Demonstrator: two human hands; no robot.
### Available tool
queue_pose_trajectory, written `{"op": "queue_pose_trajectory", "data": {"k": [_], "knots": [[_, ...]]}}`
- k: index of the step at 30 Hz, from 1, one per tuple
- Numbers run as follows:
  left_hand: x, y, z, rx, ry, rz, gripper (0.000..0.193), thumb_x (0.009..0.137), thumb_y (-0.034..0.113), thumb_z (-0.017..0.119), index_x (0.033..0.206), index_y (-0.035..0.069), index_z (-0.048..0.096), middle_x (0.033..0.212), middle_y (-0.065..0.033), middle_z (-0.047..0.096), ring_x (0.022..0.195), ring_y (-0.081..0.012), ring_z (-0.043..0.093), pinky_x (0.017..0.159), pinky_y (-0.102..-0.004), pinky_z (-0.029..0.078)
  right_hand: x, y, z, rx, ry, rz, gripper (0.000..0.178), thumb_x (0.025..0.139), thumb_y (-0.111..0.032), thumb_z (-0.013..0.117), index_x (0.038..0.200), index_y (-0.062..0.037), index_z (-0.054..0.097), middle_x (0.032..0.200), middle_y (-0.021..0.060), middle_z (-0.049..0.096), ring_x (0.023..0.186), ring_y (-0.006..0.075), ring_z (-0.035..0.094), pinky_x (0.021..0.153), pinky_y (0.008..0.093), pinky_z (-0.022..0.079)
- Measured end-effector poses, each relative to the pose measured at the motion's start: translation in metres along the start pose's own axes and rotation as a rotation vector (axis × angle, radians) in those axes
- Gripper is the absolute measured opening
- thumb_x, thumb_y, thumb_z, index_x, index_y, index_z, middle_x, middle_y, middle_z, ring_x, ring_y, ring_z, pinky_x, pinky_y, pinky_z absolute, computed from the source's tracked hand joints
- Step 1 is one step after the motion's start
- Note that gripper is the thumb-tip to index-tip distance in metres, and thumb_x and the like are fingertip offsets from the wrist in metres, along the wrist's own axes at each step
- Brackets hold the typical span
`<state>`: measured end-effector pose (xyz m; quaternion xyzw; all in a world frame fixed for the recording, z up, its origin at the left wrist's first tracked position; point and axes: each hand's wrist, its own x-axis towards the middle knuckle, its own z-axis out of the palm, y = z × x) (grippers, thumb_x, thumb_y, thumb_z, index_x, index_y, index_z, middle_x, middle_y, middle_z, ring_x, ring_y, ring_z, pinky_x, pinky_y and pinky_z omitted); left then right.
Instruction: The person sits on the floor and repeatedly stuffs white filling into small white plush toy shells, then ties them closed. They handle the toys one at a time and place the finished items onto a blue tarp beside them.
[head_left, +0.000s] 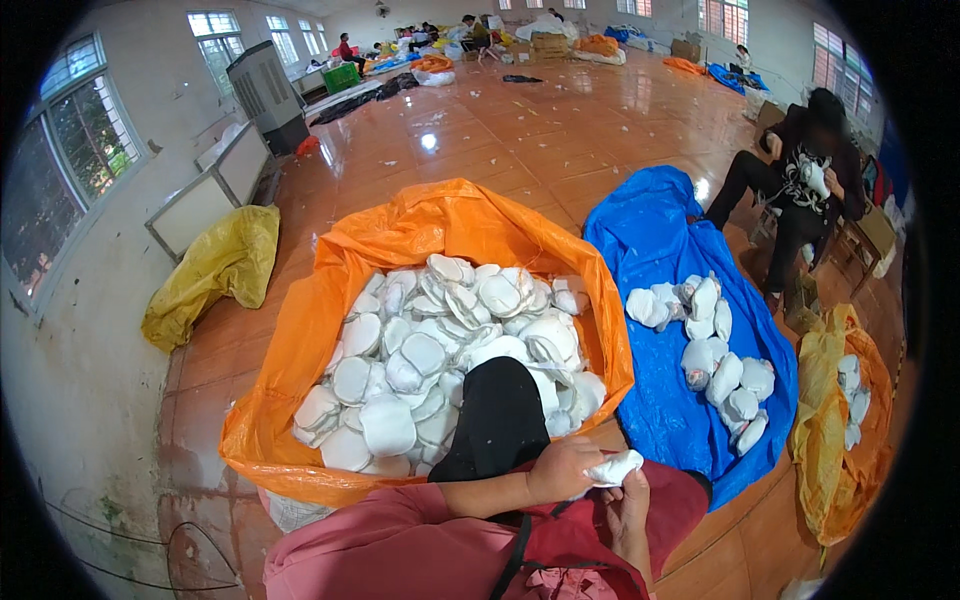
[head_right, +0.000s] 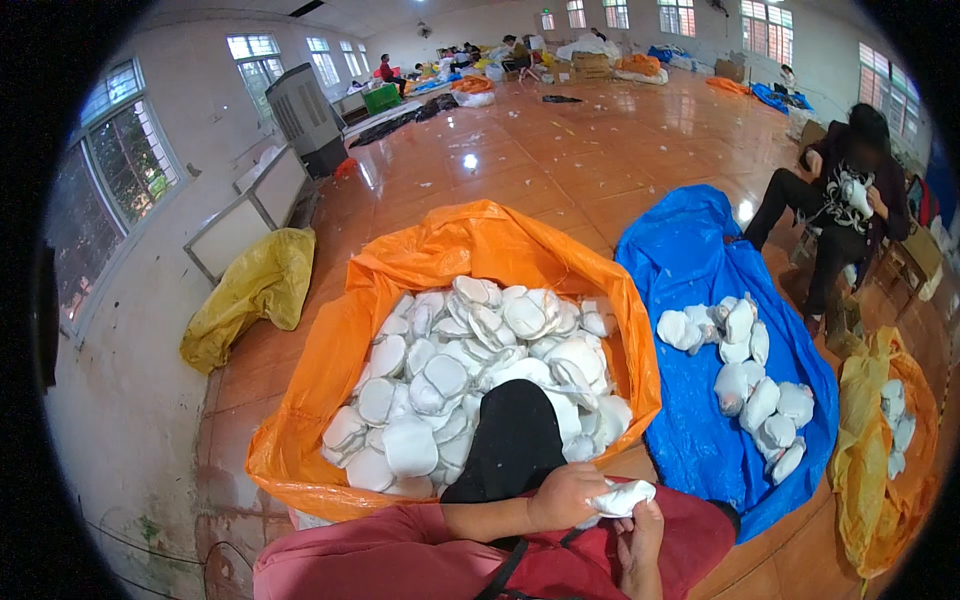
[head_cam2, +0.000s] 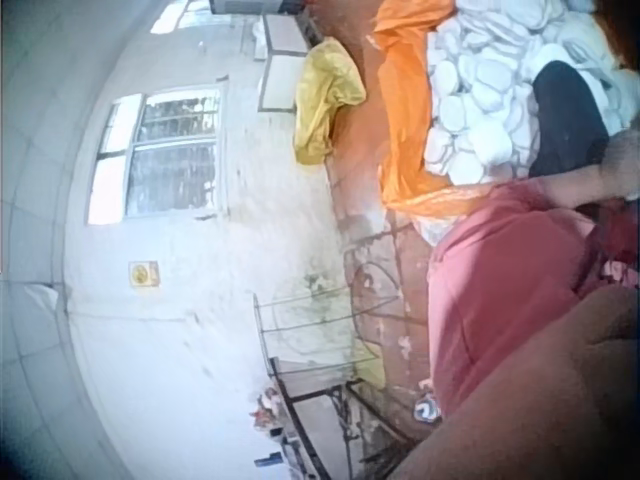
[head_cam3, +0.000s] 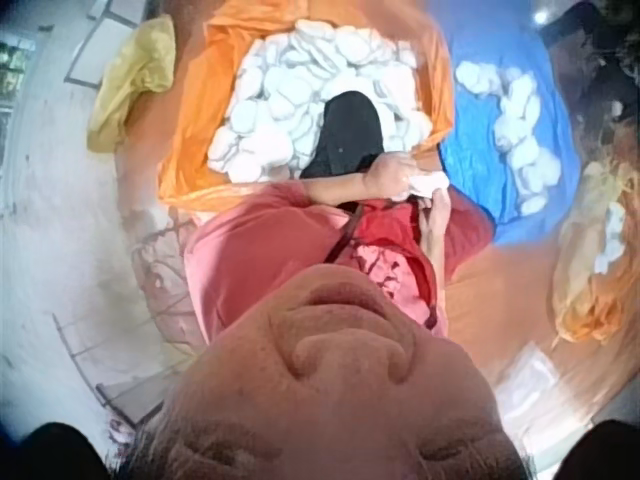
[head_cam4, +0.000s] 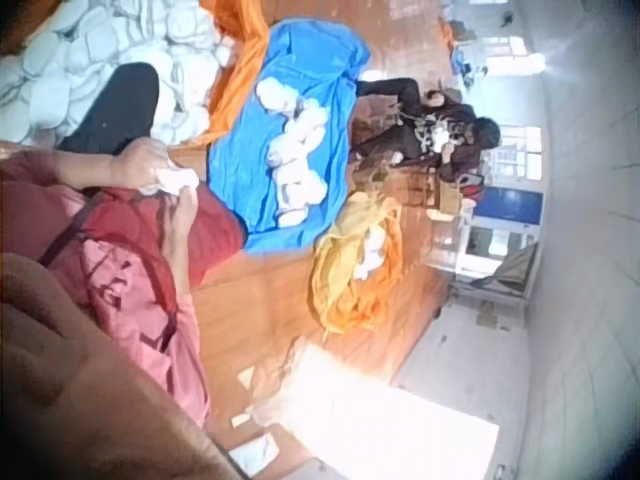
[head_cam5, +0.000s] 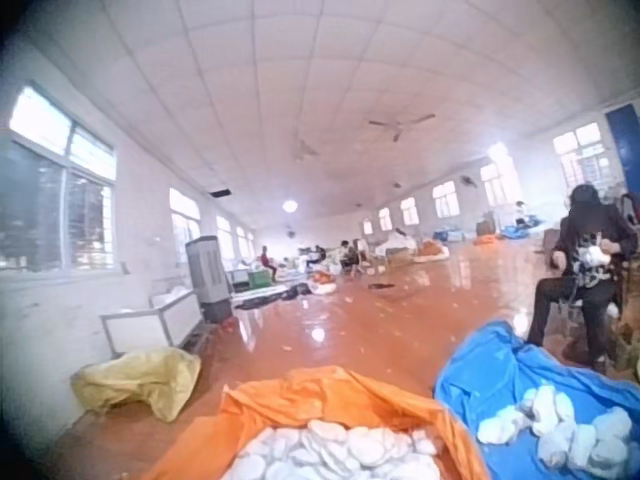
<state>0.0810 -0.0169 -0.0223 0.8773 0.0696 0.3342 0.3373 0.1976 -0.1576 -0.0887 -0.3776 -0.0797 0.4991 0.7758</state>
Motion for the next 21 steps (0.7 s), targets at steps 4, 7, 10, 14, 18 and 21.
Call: {"op": "queue_pose_trajectory", "data": {"k": [4,7,10,14,18,21], "knots": [[-0.001,0.011,0.005,-0.079,-0.050,-0.170,0.034,0.073,0.030,0.078,0.068,0.004,0.057,0.066,-0.0132,0.055,0.066,-0.0332,0.058,0.058,-0.0414,0.044,-0.003,0.002,0.007,0.011,0.114,-0.036,0.023,0.096,-0.030,0.057,0.094,-0.0064,0.059,0.074,-0.0025,0.057,0.054,0.0055,0.041,0.048,0.0219,0.034],[-0.001,0.004,0.010,0.046,0.048,-0.337,0.039,0.076,0.035,0.077,0.070,0.001,0.058,0.068,-0.0159,0.058,0.067,-0.0348,0.060,0.060,-0.0415,0.046,-0.004,0.005,-0.002,-0.012,0.079,-0.083,0.020,0.094,-0.023,0.059,0.101,-0.0037,0.061,0.088,0.0019,0.063,0.072,0.0101,0.055,0.065,0.0245,0.045],[0.005,0.000,0.004,-0.080,0.112,-0.519,0.042,0.079,0.036,0.076,0.077,-0.003,0.061,0.071,-0.0219,0.060,0.065,-0.0338,0.062,0.058,-0.0395,0.047,0.002,0.015,-0.024,-0.235,0.032,0.002,0.029,0.088,-0.006,0.059,0.117,0.0011,0.060,0.113,0.0079,0.063,0.103,0.0193,0.059,0.094,0.0335,0.045],[0.007,0.001,-0.006,-0.112,0.090,-0.599,0.038,0.080,0.034,0.075,0.079,-0.003,0.062,0.071,-0.0222,0.060,0.064,-0.0314,0.064,0.057,-0.0380,0.046,-0.001,0.018,0.004,-0.149,0.009,-0.022,0.033,0.086,-0.004,0.064,0.118,0.0012,0.060,0.117,0.0067,0.060,0.107,0.0199,0.057,0.098,0.0342,0.041],[-0.002,-0.025,0.004,-0.122,0.176,-0.658,0.039,0.081,0.035,0.074,0.083,-0.003,0.064,0.072,-0.0205,0.063,0.065,-0.0300,0.064,0.060,-0.0369,0.048,-0.002,0.018,0.002,-0.175,-0.037,-0.053,0.021,0.087,-0.007,0.065,0.107,0.0001,0.062,0.109,0.0058,0.062,0.100,0.0180,0.057,0.094,0.0333,0.042],[-0.003,-0.039,0.005,-0.241,0.179,-0.676,0.045,0.081,0.041,0.073,0.089,-0.003,0.064,0.078,-0.0207,0.065,0.070,-0.0316,0.066,0.063,-0.0380,0.050,0.003,0.032,-0.020,-0.296,-0.062,-0.196,0.014,0.088,-0.008,0.064,0.100,-0.0006,0.062,0.105,0.0061,0.064,0.095,0.0156,0.058,0.089,0.0320,0.044]]}}
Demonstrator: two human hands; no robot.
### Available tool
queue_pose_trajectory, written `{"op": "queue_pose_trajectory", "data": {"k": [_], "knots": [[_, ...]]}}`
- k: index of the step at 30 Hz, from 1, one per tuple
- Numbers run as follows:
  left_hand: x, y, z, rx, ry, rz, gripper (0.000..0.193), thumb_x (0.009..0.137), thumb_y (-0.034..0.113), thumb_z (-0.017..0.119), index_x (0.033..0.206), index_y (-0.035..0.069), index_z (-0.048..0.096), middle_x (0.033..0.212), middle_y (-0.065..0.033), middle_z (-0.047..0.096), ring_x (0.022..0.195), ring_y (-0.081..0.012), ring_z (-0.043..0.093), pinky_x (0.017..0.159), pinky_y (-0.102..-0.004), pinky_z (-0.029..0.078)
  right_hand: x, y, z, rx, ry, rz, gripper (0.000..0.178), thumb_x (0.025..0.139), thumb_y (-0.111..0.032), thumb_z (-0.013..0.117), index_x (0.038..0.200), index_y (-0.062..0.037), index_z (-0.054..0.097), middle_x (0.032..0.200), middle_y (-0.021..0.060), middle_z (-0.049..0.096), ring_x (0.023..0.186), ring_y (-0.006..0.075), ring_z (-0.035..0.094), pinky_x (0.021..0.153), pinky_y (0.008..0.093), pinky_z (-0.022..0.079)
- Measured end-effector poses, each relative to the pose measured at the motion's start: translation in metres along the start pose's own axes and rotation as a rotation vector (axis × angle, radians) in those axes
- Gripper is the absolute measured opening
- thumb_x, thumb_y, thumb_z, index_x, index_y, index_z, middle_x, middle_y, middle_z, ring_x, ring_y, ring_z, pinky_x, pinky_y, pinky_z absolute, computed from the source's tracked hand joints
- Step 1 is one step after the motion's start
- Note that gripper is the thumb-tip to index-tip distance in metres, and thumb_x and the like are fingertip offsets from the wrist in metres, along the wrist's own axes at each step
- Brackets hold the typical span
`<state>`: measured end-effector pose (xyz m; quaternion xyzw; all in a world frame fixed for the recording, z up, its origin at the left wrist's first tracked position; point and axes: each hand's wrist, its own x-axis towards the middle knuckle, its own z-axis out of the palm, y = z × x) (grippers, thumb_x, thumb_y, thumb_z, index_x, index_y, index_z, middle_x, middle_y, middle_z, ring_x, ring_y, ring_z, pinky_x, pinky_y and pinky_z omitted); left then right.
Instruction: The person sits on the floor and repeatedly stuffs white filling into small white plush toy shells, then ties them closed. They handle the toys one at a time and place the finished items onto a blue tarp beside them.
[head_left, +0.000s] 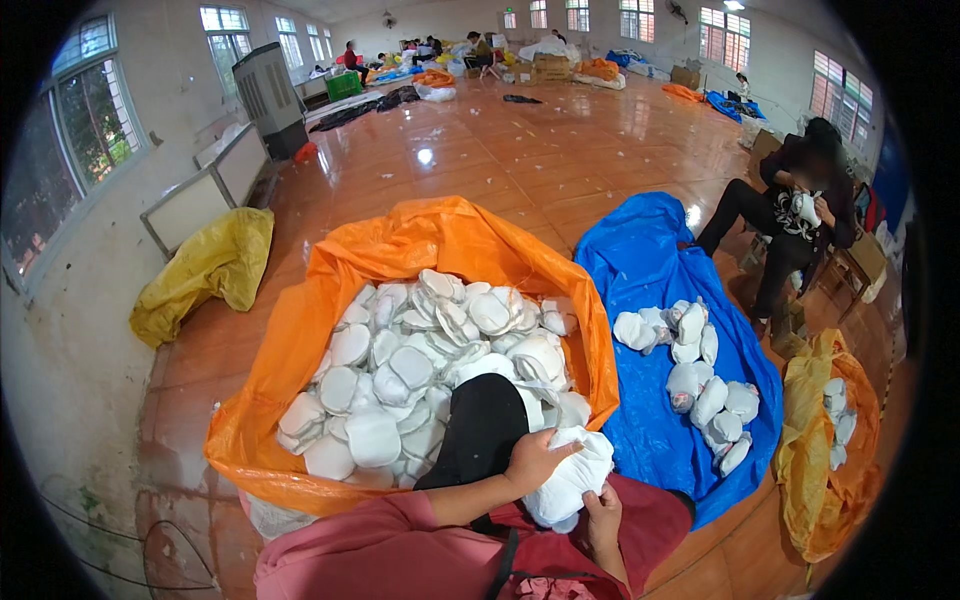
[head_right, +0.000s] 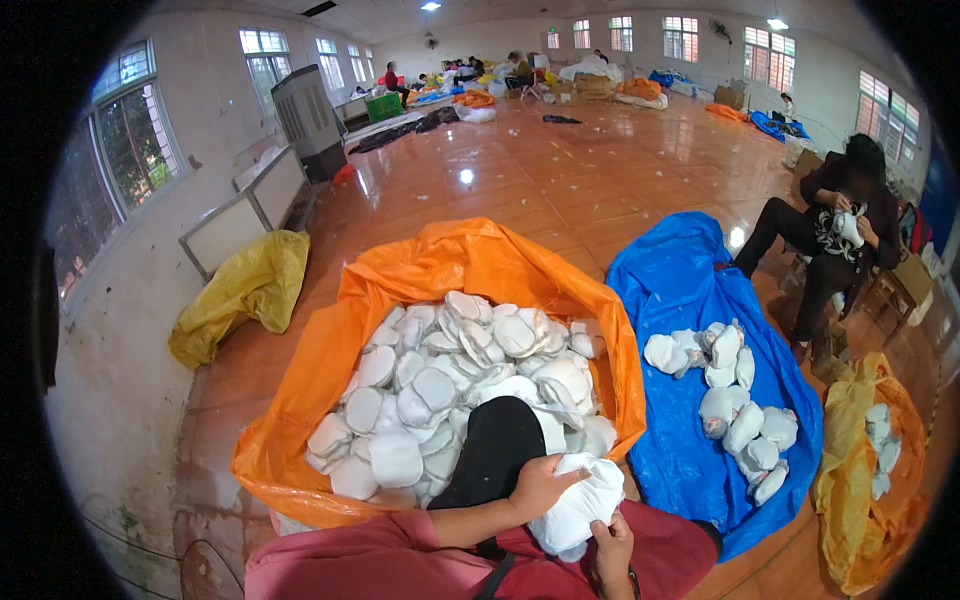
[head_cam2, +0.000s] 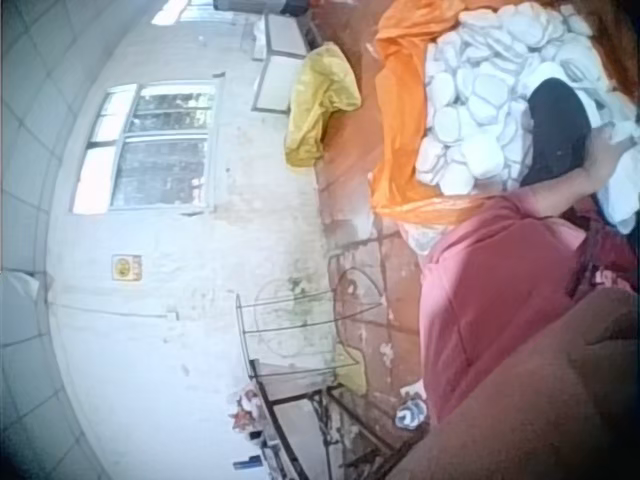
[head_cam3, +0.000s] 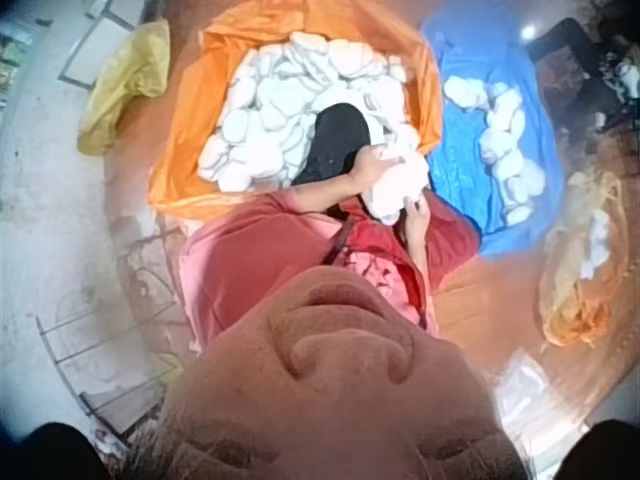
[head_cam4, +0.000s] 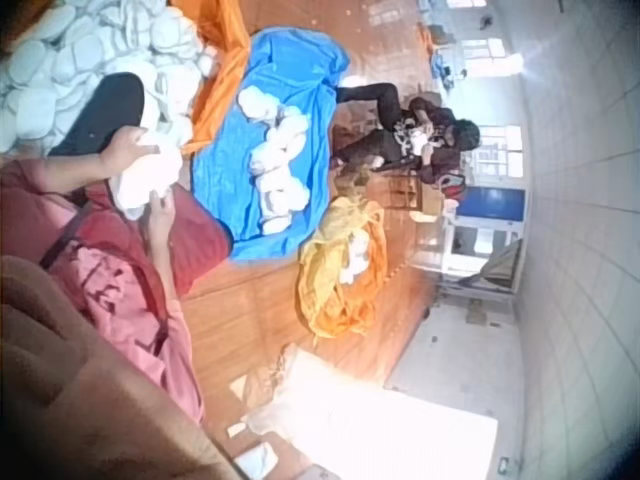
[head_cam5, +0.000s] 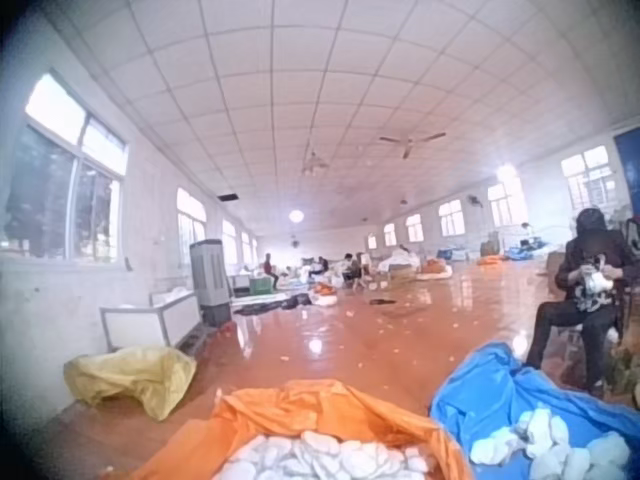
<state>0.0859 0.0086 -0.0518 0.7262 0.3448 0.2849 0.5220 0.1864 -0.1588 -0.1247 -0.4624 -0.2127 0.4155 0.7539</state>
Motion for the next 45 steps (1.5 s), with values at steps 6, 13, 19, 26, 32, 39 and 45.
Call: {"op": "queue_pose_trajectory", "data": {"k": [6,13,19,26,32,39,45], "knots": [[-0.010,-0.019,0.010,-0.271,-0.262,-0.269,0.051,0.082,0.031,0.075,0.118,0.000,0.057,0.104,-0.0137,0.067,0.095,-0.0205,0.064,0.082,-0.0320,0.048,0.002,-0.011,0.010,0.015,0.198,0.044,0.013,0.092,-0.008,0.060,0.100,0.0005,0.062,0.101,0.0059,0.065,0.090,0.0126,0.058,0.084,0.0279,0.045],[-0.026,-0.021,0.015,-0.486,-0.404,-0.441,0.054,0.080,0.015,0.076,0.127,-0.001,0.054,0.117,-0.0100,0.062,0.107,-0.0177,0.057,0.094,-0.0305,0.043,0.003,-0.003,0.002,0.051,0.204,0.028,0.018,0.094,-0.009,0.058,0.106,0.0030,0.061,0.103,0.0085,0.066,0.089,0.0146,0.059,0.085,0.0284,0.046],[-0.018,-0.014,0.005,-0.610,-0.337,-0.577,0.049,0.082,0.017,0.074,0.124,0.000,0.055,0.113,-0.0097,0.064,0.099,-0.0184,0.062,0.086,-0.0316,0.048,0.006,-0.011,0.012,0.156,0.160,0.060,0.023,0.091,-0.006,0.060,0.113,0.0001,0.057,0.108,0.0087,0.064,0.097,0.0164,0.059,0.087,0.0295,0.046],[-0.010,-0.034,0.004,-0.806,-0.595,-0.732,0.051,0.088,0.027,0.069,0.131,0.006,0.050,0.116,-0.0071,0.062,0.104,-0.0181,0.061,0.089,-0.0345,0.049,0.013,-0.009,-0.004,-1.040,-0.055,-0.585,0.048,0.078,-0.008,0.069,0.123,-0.0062,0.055,0.130,0.0212,0.051,0.125,0.0377,0.045,0.105,0.0430,0.036],[-0.006,0.000,-0.019,-0.279,-0.423,-0.585,0.050,0.098,0.043,0.044,0.130,0.004,0.049,0.100,-0.0158,0.064,0.068,-0.0262,0.067,0.063,-0.0347,0.055,0.009,-0.046,0.013,-0.595,0.045,0.095,0.040,0.077,-0.015,0.076,0.113,-0.0032,0.062,0.114,0.0090,0.065,0.105,0.0196,0.060,0.094,0.0347,0.046],[-0.005,0.008,-0.014,-0.173,-0.509,-0.162,0.049,0.090,0.020,0.066,0.129,-0.004,0.049,0.120,-0.0138,0.060,0.109,-0.0181,0.057,0.094,-0.0308,0.045,0.001,-0.041,0.022,0.032,0.081,0.288,0.045,0.080,-0.018,0.078,0.117,0.0013,0.060,0.110,0.0086,0.066,0.097,0.0171,0.063,0.085,0.0311,0.050],[-0.008,0.000,0.005,-0.483,-0.561,-0.449,0.057,0.080,0.010,0.076,0.129,0.000,0.047,0.119,-0.0093,0.059,0.110,-0.0164,0.056,0.095,-0.0317,0.044,0.003,-0.028,0.016,-0.103,0.053,0.257,0.037,0.082,-0.018,0.076,0.111,0.0010,0.064,0.104,0.0085,0.067,0.094,0.0179,0.063,0.083,0.0307,0.050]]}}
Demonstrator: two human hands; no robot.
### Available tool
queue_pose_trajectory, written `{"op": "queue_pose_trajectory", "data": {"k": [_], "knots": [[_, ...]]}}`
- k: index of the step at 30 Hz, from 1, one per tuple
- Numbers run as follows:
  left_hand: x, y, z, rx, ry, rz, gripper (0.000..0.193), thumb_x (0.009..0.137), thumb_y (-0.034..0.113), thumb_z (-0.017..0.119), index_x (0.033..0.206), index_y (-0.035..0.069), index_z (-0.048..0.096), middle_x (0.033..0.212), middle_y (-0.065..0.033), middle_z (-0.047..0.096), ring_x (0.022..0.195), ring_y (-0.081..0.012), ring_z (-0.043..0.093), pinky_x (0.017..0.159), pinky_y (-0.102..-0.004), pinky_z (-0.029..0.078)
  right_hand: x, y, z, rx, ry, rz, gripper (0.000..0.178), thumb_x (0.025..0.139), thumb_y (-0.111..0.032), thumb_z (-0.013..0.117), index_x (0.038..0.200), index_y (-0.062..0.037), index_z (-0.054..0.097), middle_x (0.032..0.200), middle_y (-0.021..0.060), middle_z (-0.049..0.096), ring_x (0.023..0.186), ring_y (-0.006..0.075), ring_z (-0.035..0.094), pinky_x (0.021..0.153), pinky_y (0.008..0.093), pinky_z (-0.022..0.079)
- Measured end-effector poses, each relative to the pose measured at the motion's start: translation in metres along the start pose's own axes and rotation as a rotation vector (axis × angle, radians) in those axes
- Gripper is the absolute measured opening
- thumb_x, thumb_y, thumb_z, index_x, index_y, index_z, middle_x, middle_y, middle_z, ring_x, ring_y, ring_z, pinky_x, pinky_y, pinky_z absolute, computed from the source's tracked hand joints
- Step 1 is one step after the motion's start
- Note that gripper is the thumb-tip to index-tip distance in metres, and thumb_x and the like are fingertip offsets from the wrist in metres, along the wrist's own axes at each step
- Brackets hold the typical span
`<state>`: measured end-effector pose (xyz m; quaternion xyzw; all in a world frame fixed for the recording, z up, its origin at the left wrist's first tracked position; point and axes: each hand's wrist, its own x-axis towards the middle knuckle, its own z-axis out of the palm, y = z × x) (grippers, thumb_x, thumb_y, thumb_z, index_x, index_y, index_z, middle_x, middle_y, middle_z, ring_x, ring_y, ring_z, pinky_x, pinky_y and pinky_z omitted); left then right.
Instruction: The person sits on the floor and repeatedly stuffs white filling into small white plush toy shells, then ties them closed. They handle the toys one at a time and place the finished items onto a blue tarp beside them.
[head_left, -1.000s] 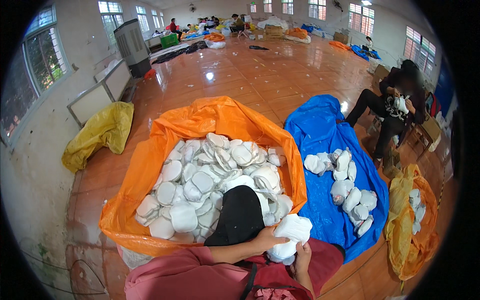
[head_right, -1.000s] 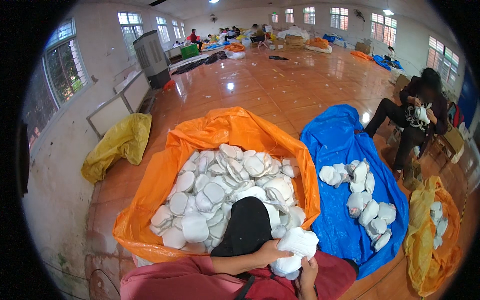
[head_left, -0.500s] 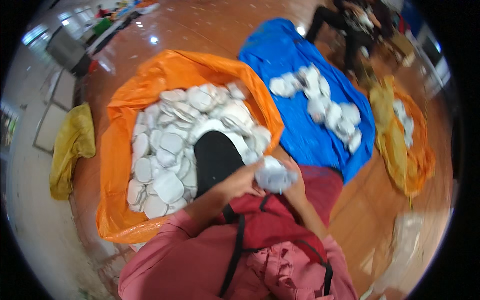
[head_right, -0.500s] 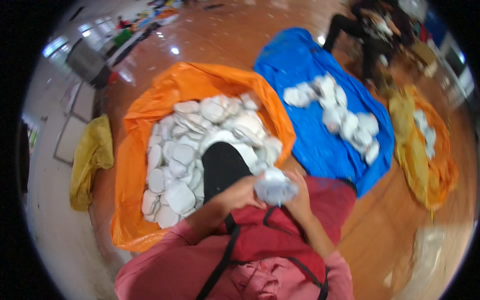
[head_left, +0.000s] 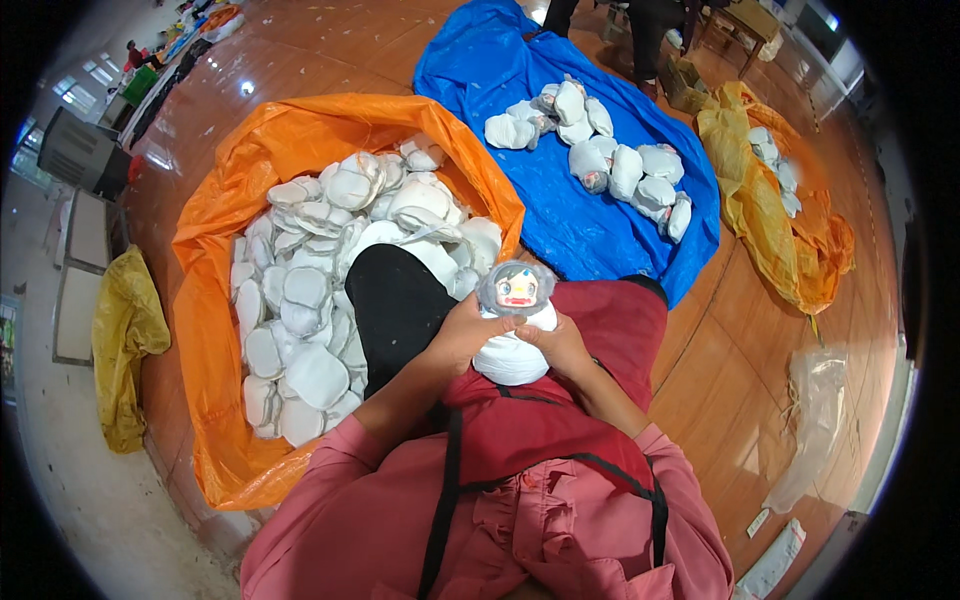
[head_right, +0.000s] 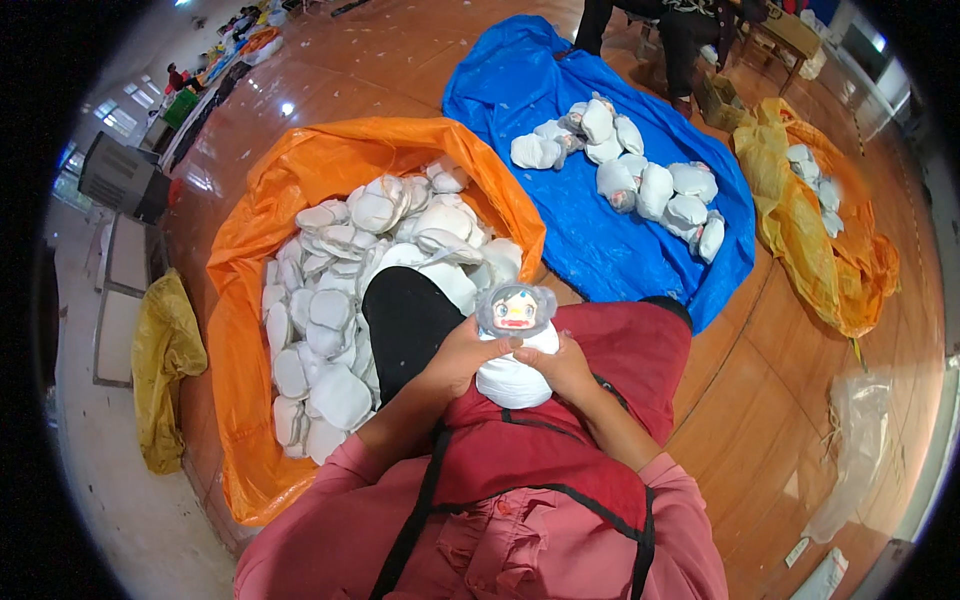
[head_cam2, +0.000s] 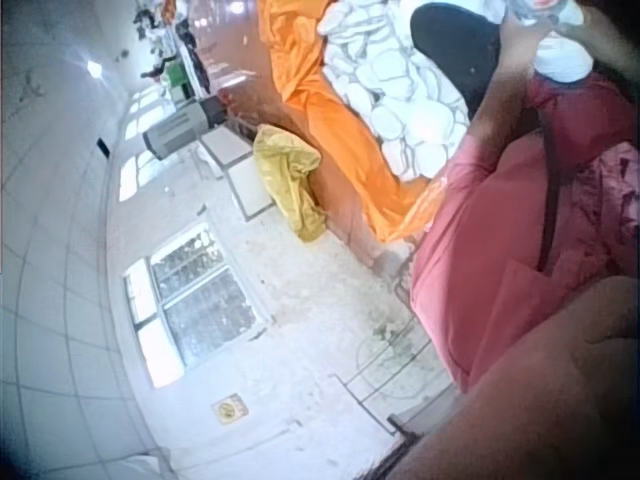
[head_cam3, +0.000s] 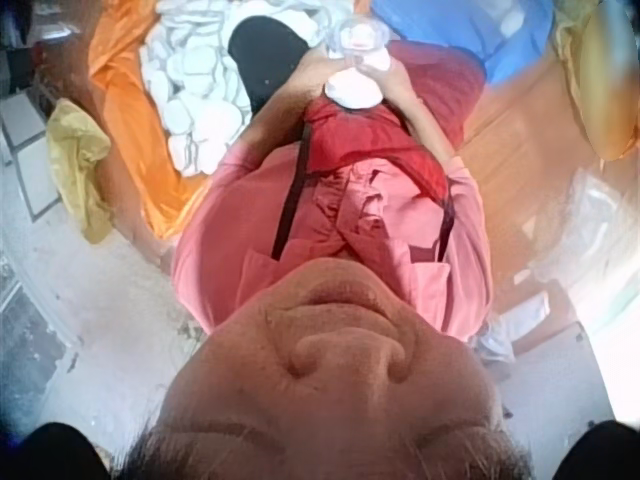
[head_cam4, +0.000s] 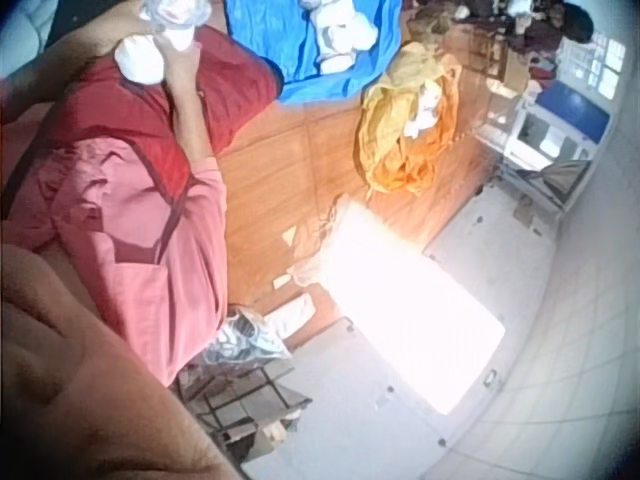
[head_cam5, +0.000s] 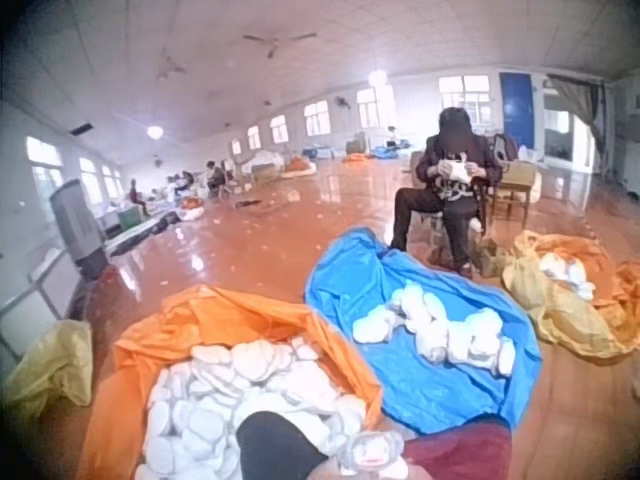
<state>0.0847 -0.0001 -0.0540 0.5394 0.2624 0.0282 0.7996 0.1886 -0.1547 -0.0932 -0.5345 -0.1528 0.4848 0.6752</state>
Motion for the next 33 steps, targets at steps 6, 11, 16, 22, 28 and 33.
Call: {"op": "queue_pose_trajectory", "data": {"k": [6,11,16,22,28,33], "knots": [[-0.001,-0.004,0.005,0.063,0.100,0.115,0.060,0.077,0.007,0.078,0.129,0.003,0.047,0.117,-0.0079,0.060,0.108,-0.0162,0.056,0.093,-0.0307,0.045,-0.002,0.011,-0.002,0.133,-0.149,0.051,0.059,0.084,-0.030,0.075,0.128,0.0008,0.051,0.119,0.0104,0.061,0.107,0.0184,0.058,0.091,0.0315,0.046],[-0.008,0.016,0.012,0.502,0.172,0.147,0.056,0.077,0.004,0.077,0.126,0.004,0.050,0.116,-0.0068,0.060,0.105,-0.0159,0.058,0.091,-0.0306,0.046,0.004,0.011,-0.005,0.205,-0.166,-0.048,0.067,0.085,-0.029,0.073,0.135,-0.0004,0.041,0.123,0.0102,0.058,0.110,0.0194,0.056,0.095,0.0331,0.045],[-0.004,0.000,0.016,0.057,0.110,0.122,0.056,0.078,0.007,0.077,0.127,0.004,0.049,0.116,-0.0072,0.060,0.106,-0.0166,0.058,0.092,-0.0321,0.046,-0.002,0.008,-0.001,0.294,-0.085,-0.024,0.058,0.087,-0.023,0.071,0.134,-0.0033,0.043,0.122,0.0093,0.058,0.110,0.0201,0.057,0.095,0.0348,0.046],[-0.005,-0.015,0.011,-0.399,-0.059,-0.009,0.063,0.080,0.014,0.078,0.131,0.005,0.043,0.119,-0.0079,0.058,0.109,-0.0197,0.058,0.094,-0.0354,0.047,-0.003,0.011,-0.002,0.442,-0.225,-0.058,0.051,0.090,-0.020,0.067,0.133,-0.0041,0.046,0.123,0.0087,0.059,0.111,0.0201,0.058,0.095,0.0364,0.047],[-0.001,-0.003,0.006,0.157,0.033,0.012,0.072,0.078,0.022,0.081,0.134,0.002,0.040,0.124,-0.0105,0.055,0.111,-0.0179,0.055,0.096,-0.0323,0.044,0.003,0.003,0.003,0.316,-0.068,-0.025,0.049,0.098,-0.030,0.054,0.137,-0.0028,0.040,0.127,0.0103,0.056,0.114,0.0197,0.056,0.097,0.0330,0.045],[-0.005,0.001,0.014,0.396,0.072,0.134,0.071,0.072,0.024,0.085,0.127,-0.001,0.049,0.117,-0.0115,0.061,0.106,-0.0189,0.058,0.093,-0.0316,0.045,0.010,-0.005,0.006,0.190,0.068,-0.169,0.048,0.102,-0.032,0.043,0.139,-0.0015,0.036,0.126,0.0110,0.055,0.113,0.0189,0.054,0.099,0.0310,0.042]]}}
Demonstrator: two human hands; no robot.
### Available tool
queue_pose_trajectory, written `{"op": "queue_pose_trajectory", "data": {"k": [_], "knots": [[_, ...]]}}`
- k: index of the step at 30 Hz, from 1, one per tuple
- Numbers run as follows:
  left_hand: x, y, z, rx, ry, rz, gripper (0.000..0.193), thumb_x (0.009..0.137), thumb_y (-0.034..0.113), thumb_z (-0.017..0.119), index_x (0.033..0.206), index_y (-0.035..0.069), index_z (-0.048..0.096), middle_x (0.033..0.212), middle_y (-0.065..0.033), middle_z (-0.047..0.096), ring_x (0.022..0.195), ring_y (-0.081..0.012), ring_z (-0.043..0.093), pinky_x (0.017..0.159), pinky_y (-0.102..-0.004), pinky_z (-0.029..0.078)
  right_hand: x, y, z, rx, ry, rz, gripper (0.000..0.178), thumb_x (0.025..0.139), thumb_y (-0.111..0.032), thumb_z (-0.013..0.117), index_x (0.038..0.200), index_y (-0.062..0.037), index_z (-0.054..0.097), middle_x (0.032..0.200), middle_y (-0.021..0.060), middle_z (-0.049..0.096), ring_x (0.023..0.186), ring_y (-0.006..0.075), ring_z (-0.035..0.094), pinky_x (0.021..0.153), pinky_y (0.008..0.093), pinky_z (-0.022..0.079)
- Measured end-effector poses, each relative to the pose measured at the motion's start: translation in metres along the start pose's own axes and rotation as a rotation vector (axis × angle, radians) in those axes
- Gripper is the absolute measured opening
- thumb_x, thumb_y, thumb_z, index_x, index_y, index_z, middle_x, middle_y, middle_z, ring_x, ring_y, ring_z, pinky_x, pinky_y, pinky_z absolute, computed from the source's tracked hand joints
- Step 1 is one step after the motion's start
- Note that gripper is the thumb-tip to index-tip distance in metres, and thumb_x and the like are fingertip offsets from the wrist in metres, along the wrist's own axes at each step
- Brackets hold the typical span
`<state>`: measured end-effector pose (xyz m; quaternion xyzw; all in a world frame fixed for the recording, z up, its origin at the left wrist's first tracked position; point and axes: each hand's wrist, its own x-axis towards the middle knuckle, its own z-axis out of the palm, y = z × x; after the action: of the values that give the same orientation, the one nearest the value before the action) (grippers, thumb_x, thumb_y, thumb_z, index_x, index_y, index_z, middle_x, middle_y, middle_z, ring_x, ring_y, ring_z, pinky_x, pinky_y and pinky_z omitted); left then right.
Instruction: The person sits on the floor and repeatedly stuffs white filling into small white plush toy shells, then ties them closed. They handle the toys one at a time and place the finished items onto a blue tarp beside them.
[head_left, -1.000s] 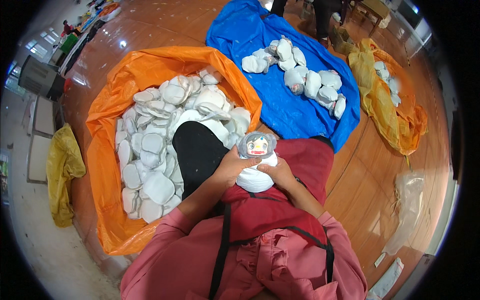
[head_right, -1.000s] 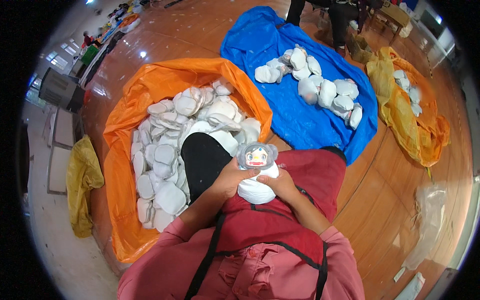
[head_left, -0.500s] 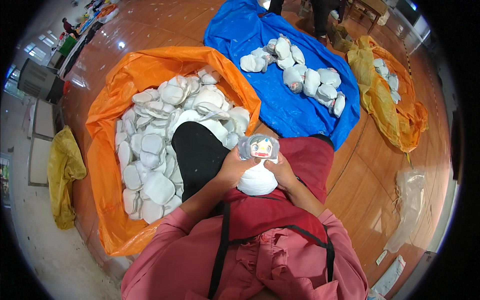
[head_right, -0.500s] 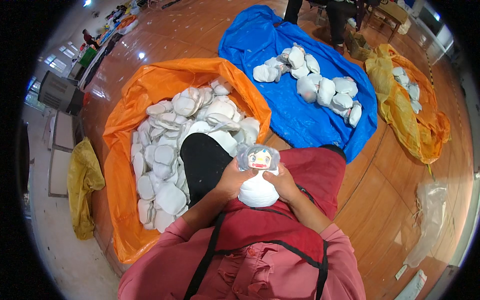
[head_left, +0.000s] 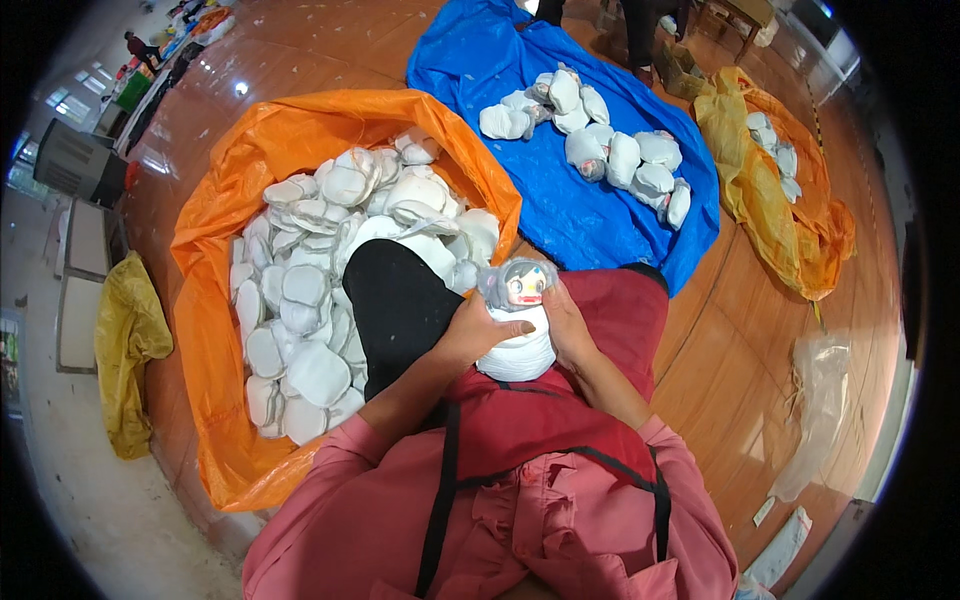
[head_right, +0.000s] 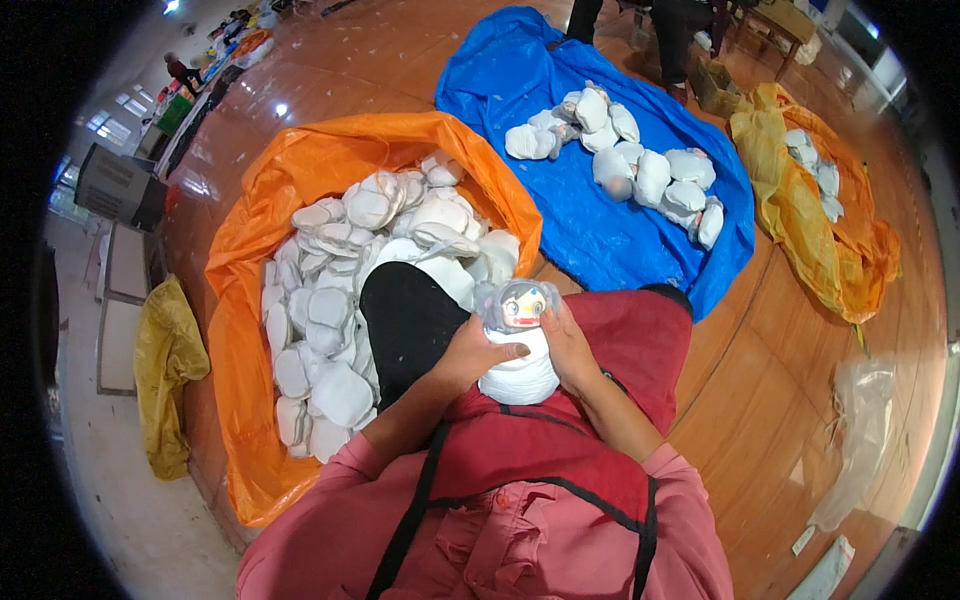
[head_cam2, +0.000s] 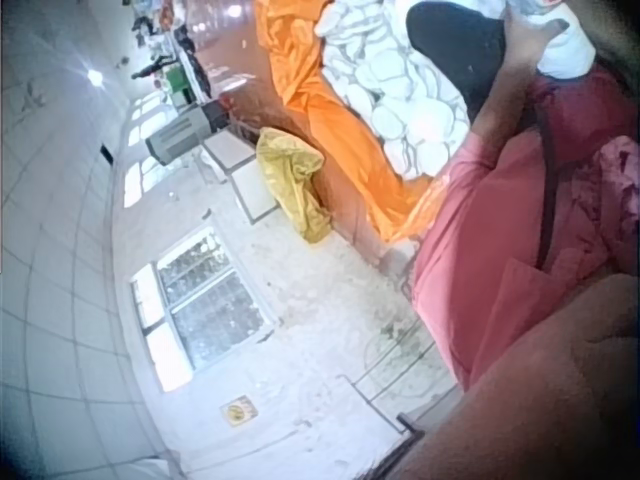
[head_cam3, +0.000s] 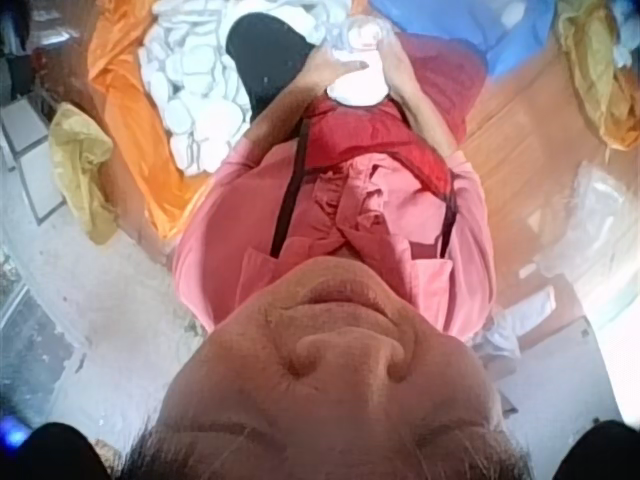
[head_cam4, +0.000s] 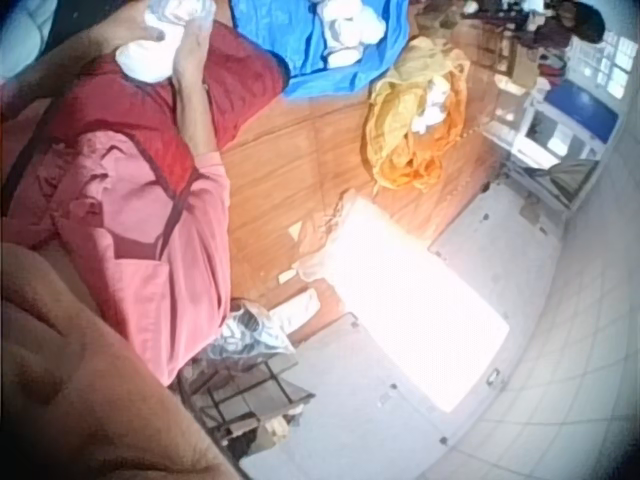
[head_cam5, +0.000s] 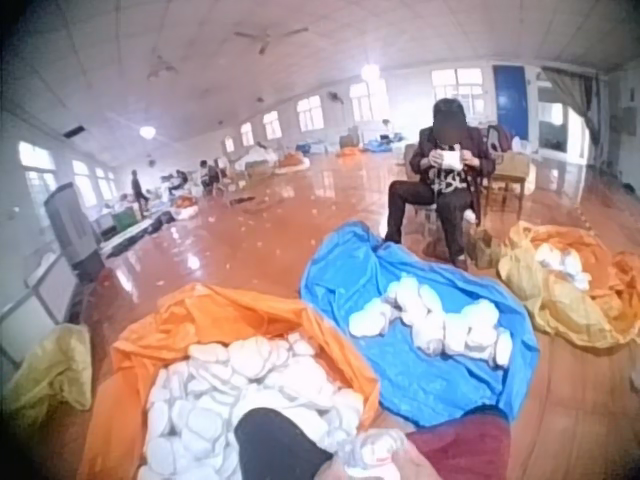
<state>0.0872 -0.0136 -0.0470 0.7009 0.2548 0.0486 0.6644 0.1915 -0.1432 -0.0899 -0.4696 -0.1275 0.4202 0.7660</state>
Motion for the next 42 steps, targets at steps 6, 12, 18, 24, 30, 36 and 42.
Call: {"op": "queue_pose_trajectory", "data": {"k": [6,12,18,24,30,36,42], "knots": [[0.008,-0.004,0.003,-0.284,-0.137,-0.199,0.047,0.079,0.014,0.077,0.119,-0.003,0.057,0.108,-0.0108,0.065,0.095,-0.0184,0.063,0.083,-0.0303,0.049,0.011,0.014,-0.005,-0.045,0.084,0.022,0.041,0.104,-0.032,0.038,0.127,0.0001,0.050,0.113,0.0097,0.061,0.100,0.0158,0.059,0.089,0.0292,0.047],[0.033,-0.033,0.002,-0.856,-0.091,-0.371,0.047,0.089,0.026,0.068,0.126,0.001,0.053,0.116,-0.0150,0.063,0.102,-0.0268,0.064,0.090,-0.0413,0.051,0.013,-0.005,0.002,0.167,0.225,0.324,0.042,0.104,-0.036,0.033,0.116,-0.0021,0.056,0.107,0.0122,0.064,0.095,0.0204,0.063,0.084,0.0337,0.051],[0.058,-0.038,-0.008,-1.270,0.070,-0.408,0.058,0.091,0.044,0.060,0.134,0.007,0.046,0.130,-0.0133,0.056,0.118,-0.0311,0.055,0.098,-0.0485,0.046,0.005,0.017,-0.023,0.069,0.174,0.303,0.027,0.101,-0.031,0.045,0.099,-0.0074,0.057,0.083,0.0065,0.064,0.066,0.0159,0.061,0.059,0.0279,0.051],[0.067,-0.073,-0.005,-1.379,0.225,-0.113,0.053,0.093,0.040,0.060,0.132,0.007,0.047,0.130,-0.0119,0.056,0.118,-0.0289,0.055,0.098,-0.0470,0.046,-0.006,0.005,0.009,-0.045,0.174,0.020,0.015,0.095,-0.014,0.055,0.085,-0.0031,0.056,0.071,0.0049,0.057,0.054,0.0118,0.050,0.049,0.0241,0.039],[0.067,-0.064,0.012,-1.073,0.494,-0.195,0.039,0.093,0.031,0.063,0.122,0.006,0.055,0.112,-0.0090,0.064,0.101,-0.0235,0.063,0.089,-0.0417,0.051,0.000,0.018,-0.009,-0.055,0.281,-0.008,0.010,0.093,-0.008,0.059,0.096,0.0005,0.061,0.079,0.0053,0.062,0.065,0.0127,0.059,0.058,0.0260,0.050],[0.046,-0.052,0.019,-1.063,0.388,-0.152,0.039,0.091,0.029,0.066,0.119,0.004,0.056,0.110,-0.0092,0.065,0.099,-0.0214,0.063,0.086,-0.0389,0.051,0.000,0.025,-0.014,0.118,0.257,0.143,0.009,0.094,-0.009,0.055,0.096,-0.0023,0.061,0.077,0.0031,0.062,0.058,0.0096,0.055,0.049,0.0232,0.045],[0.035,-0.046,0.027,-1.141,0.276,-0.197,0.039,0.091,0.030,0.066,0.121,0.007,0.055,0.113,-0.0073,0.064,0.102,-0.0209,0.062,0.088,-0.0384,0.050,-0.005,0.020,-0.009,0.125,0.237,0.198,0.011,0.094,-0.009,0.054,0.100,-0.0040,0.062,0.078,0.0017,0.063,0.057,0.0090,0.052,0.048,0.0223,0.043]]}}
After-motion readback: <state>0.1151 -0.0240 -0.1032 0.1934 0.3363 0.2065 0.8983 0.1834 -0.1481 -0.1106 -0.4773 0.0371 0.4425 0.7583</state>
